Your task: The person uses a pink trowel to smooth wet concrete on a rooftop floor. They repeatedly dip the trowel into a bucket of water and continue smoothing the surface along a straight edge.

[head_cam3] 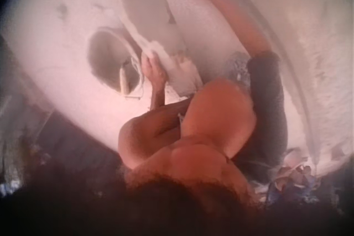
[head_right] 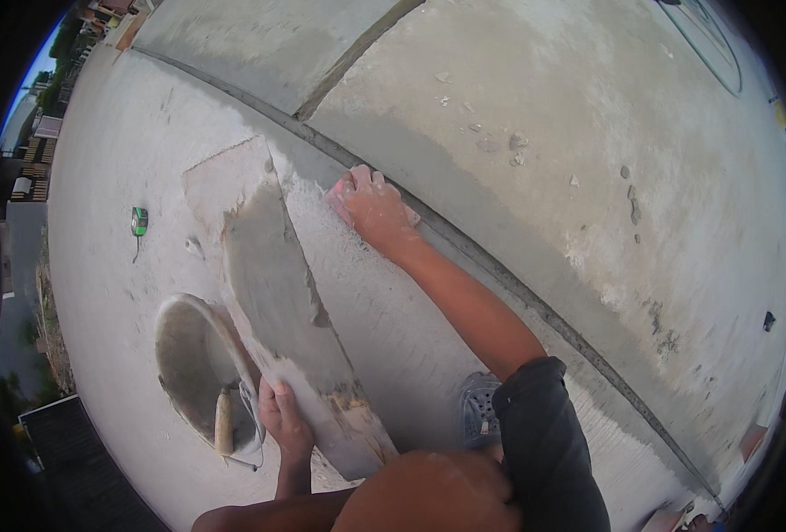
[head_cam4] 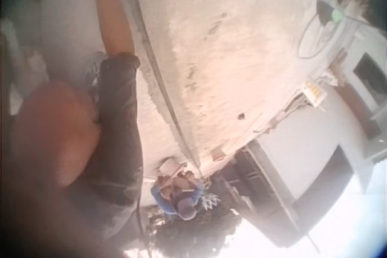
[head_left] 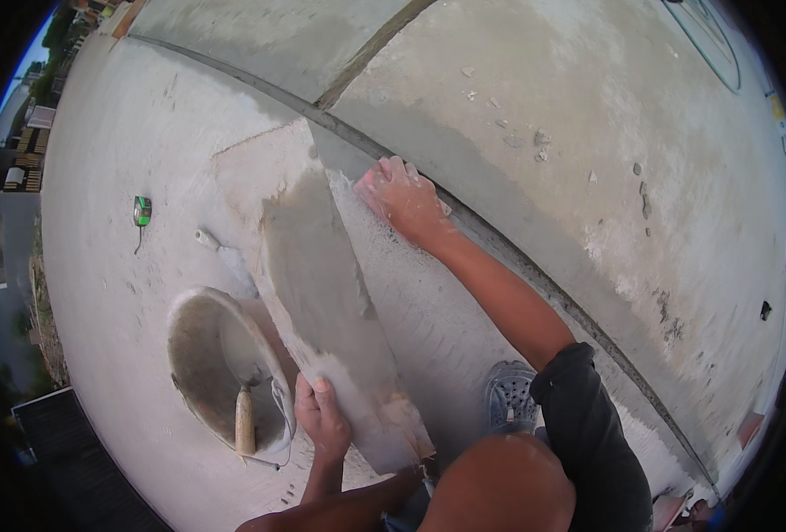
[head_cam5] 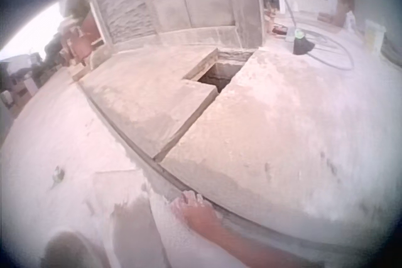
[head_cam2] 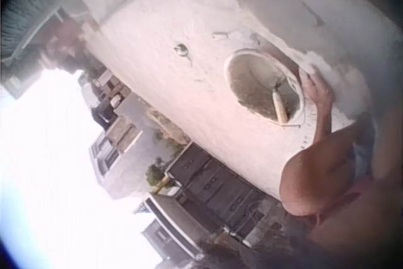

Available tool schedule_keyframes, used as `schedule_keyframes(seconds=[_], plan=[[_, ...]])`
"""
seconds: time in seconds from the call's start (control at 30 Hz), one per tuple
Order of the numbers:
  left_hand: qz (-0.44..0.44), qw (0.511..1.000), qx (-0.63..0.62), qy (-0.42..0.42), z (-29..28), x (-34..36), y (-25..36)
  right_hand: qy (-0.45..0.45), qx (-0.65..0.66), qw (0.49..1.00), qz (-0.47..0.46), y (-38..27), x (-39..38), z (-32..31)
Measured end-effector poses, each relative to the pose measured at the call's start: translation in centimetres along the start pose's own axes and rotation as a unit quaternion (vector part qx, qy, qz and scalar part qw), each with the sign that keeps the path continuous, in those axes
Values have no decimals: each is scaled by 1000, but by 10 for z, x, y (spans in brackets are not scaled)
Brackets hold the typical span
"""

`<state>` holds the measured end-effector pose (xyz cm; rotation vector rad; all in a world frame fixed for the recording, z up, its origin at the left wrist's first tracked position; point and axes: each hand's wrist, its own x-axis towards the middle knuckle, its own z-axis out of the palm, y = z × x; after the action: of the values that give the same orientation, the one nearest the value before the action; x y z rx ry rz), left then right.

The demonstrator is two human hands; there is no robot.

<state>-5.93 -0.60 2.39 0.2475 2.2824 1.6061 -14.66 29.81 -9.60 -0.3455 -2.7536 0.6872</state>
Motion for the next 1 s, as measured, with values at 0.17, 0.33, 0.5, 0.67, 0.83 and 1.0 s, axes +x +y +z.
schedule_keyframes(seconds=[0.17,0.33,0.5,0.67,0.83,1.0], plan=[[10,1000,-7,14,-4,-6,-2,-171,107,977,-70,-48,-50,26],[7,1000,-22,15,0,-12,4,27,43,999,-6,-13,9,9],[33,999,9,26,-4,-14,-5,-55,87,988,-115,-19,-32,46],[54,998,8,40,2,-15,4,-71,128,982,-123,-38,-71,12],[53,998,23,22,6,-18,5,8,10,999,-49,0,-84,1],[60,998,16,11,2,-15,-3,-47,84,990,-103,-37,-160,1]])
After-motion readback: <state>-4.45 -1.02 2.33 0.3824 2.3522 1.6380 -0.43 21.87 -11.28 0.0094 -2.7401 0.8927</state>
